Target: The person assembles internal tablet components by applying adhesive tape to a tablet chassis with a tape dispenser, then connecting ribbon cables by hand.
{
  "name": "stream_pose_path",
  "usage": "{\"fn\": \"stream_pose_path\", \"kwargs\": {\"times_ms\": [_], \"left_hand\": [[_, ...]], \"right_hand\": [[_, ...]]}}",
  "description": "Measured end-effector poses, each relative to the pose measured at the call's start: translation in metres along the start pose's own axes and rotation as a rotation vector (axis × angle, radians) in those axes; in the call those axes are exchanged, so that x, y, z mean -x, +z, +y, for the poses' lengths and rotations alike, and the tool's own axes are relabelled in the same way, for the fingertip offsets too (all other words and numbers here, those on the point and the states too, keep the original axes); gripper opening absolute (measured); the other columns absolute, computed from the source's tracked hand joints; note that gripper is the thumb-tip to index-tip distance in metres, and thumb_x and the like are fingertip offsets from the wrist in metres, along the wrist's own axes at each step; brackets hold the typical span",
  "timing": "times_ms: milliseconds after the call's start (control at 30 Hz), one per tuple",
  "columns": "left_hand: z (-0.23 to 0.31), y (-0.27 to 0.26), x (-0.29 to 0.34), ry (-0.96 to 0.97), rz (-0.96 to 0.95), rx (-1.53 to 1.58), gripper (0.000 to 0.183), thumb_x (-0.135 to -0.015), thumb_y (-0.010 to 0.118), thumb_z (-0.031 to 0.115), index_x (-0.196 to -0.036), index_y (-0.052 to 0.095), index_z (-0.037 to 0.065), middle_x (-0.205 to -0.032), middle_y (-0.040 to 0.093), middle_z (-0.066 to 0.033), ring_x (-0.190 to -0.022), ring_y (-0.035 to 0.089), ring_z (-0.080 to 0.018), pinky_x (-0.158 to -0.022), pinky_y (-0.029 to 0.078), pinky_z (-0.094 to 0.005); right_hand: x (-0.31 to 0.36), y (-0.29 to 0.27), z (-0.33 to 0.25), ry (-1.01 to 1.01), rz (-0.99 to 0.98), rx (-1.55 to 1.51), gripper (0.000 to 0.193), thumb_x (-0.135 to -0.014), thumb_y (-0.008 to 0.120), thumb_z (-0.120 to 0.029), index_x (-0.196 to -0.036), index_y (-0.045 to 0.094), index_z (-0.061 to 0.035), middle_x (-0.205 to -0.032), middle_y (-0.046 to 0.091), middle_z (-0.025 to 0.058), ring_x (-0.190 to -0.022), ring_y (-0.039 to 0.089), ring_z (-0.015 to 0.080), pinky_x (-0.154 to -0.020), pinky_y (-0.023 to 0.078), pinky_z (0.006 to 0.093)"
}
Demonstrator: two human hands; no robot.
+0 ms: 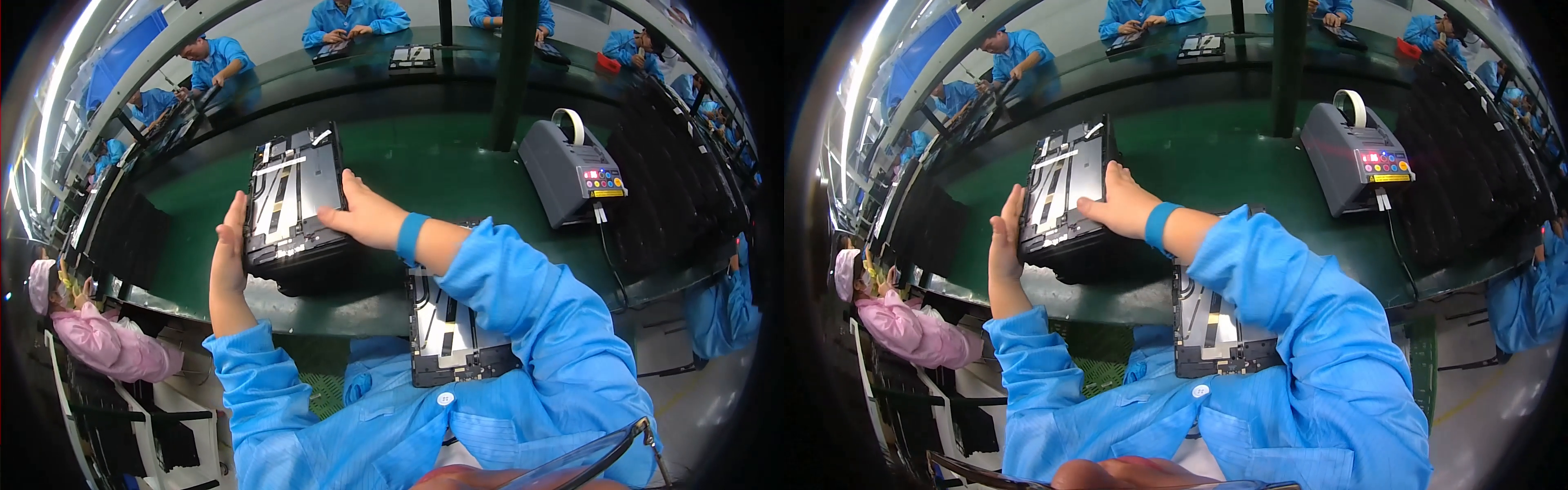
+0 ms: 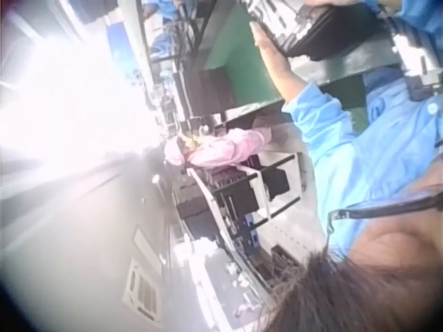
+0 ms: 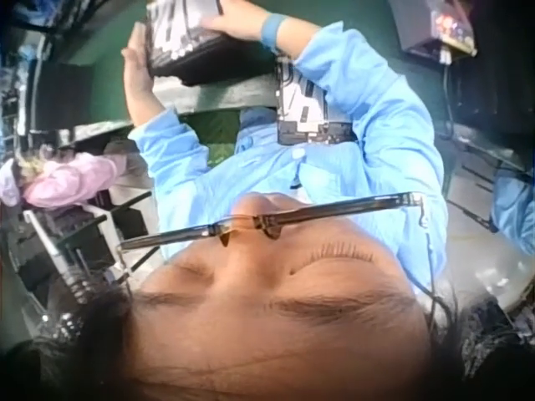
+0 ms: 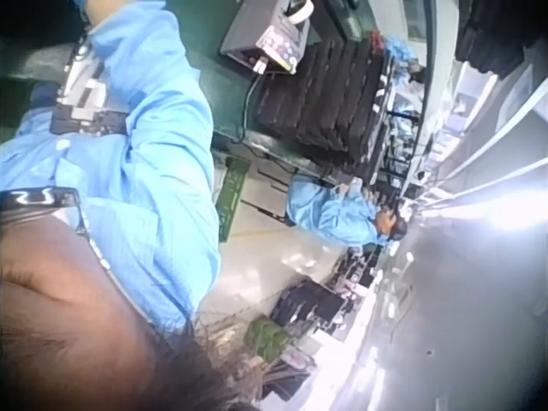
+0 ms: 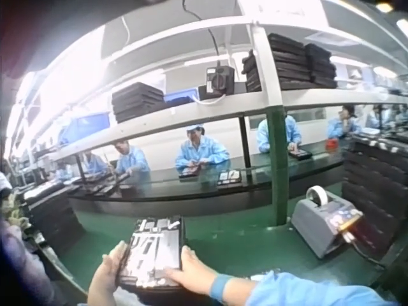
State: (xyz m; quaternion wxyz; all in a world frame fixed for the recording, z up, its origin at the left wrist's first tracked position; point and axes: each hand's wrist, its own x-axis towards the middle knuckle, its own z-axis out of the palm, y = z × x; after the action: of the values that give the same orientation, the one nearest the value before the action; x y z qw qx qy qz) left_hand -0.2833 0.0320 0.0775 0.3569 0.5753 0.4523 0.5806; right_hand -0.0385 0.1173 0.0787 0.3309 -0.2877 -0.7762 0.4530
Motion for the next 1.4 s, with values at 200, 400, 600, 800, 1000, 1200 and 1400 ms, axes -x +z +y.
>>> {"fn": "stream_pose_path", "kwargs": {"times_ms": [200, 400, 600, 800, 1000, 1200, 1400], "left_hand": [[0.045, 0.056, 0.036, 0.477, 0.091, -0.927, 0.085, -0.070, 0.070, 0.055, -0.131, 0.045, 0.001, -0.139, 0.041, -0.0163, -0.134, 0.031, -0.0351, -0.108, 0.020, -0.0498], [0.039, 0.103, 0.036, 0.466, 0.093, -1.307, 0.054, -0.069, 0.074, 0.035, -0.112, 0.059, 0.006, -0.120, 0.056, -0.0117, -0.118, 0.049, -0.0324, -0.099, 0.032, -0.0504], [0.027, 0.103, 0.028, 0.542, 0.161, -1.289, 0.048, -0.070, 0.072, 0.033, -0.108, 0.061, 0.006, -0.116, 0.059, -0.0113, -0.110, 0.053, -0.0314, -0.094, 0.037, -0.0445], [0.023, 0.111, 0.036, 0.495, 0.254, -1.283, 0.039, -0.076, 0.068, 0.018, -0.111, 0.060, 0.002, -0.120, 0.056, -0.0151, -0.114, 0.049, -0.0348, -0.098, 0.034, -0.0452], [0.032, 0.157, 0.061, 0.790, 0.119, -1.072, 0.027, -0.078, 0.062, 0.012, -0.101, 0.062, -0.001, -0.112, 0.056, -0.0169, -0.111, 0.050, -0.0402, -0.093, 0.038, -0.0486], [0.032, 0.206, 0.077, 0.873, -0.229, -0.801, 0.024, -0.064, 0.065, 0.011, -0.088, 0.065, 0.006, -0.092, 0.058, -0.0094, -0.094, 0.056, -0.0316, -0.077, 0.042, -0.0439], [0.033, 0.206, 0.087, 0.799, -0.324, -0.660, 0.020, -0.071, 0.064, 0.014, -0.087, 0.062, 0.003, -0.082, 0.060, -0.0101, -0.078, 0.058, -0.0288, -0.069, 0.043, -0.0403]], "right_hand": [[0.064, -0.058, -0.002, 0.081, -0.056, -0.062, 0.076, -0.088, 0.059, -0.039, -0.139, 0.025, 0.0050, -0.143, 0.030, 0.0249, -0.135, 0.027, 0.0329, -0.109, 0.025, 0.0352], [0.137, -0.079, -0.012, 0.053, -0.143, 0.029, 0.055, -0.084, 0.063, -0.023, -0.131, 0.042, -0.0024, -0.130, 0.047, 0.0150, -0.122, 0.045, 0.0276, -0.103, 0.034, 0.0363], [0.209, -0.100, -0.007, 0.005, 0.115, -0.060, 0.041, -0.083, 0.064, -0.017, -0.120, 0.052, -0.0030, -0.124, 0.052, 0.0135, -0.119, 0.047, 0.0248, -0.100, 0.036, 0.0355], [0.255, -0.129, 0.028, 0.123, 1.041, -0.184, 0.037, -0.085, 0.062, -0.013, -0.118, 0.049, -0.0016, -0.113, 0.052, 0.0077, -0.099, 0.048, 0.0149, -0.090, 0.040, 0.0293], [0.277, -0.194, 0.064, 0.444, 1.257, -0.313, 0.038, -0.085, 0.062, -0.039, -0.102, 0.058, -0.0052, -0.085, 0.060, 0.0037, -0.076, 0.056, 0.0107, -0.064, 0.042, 0.0231], [0.257, -0.220, 0.066, 0.493, 0.986, -0.349, 0.027, -0.087, 0.060, -0.033, -0.083, 0.063, -0.0066, -0.070, 0.061, 0.0014, -0.057, 0.056, 0.0091, -0.048, 0.038, 0.0208], [0.249, -0.174, 0.031, 0.250, 0.832, -0.239, 0.015, -0.086, 0.057, -0.013, -0.075, 0.061, -0.0040, -0.070, 0.061, 0.0022, -0.061, 0.055, 0.0087, -0.059, 0.043, 0.0227]]}}
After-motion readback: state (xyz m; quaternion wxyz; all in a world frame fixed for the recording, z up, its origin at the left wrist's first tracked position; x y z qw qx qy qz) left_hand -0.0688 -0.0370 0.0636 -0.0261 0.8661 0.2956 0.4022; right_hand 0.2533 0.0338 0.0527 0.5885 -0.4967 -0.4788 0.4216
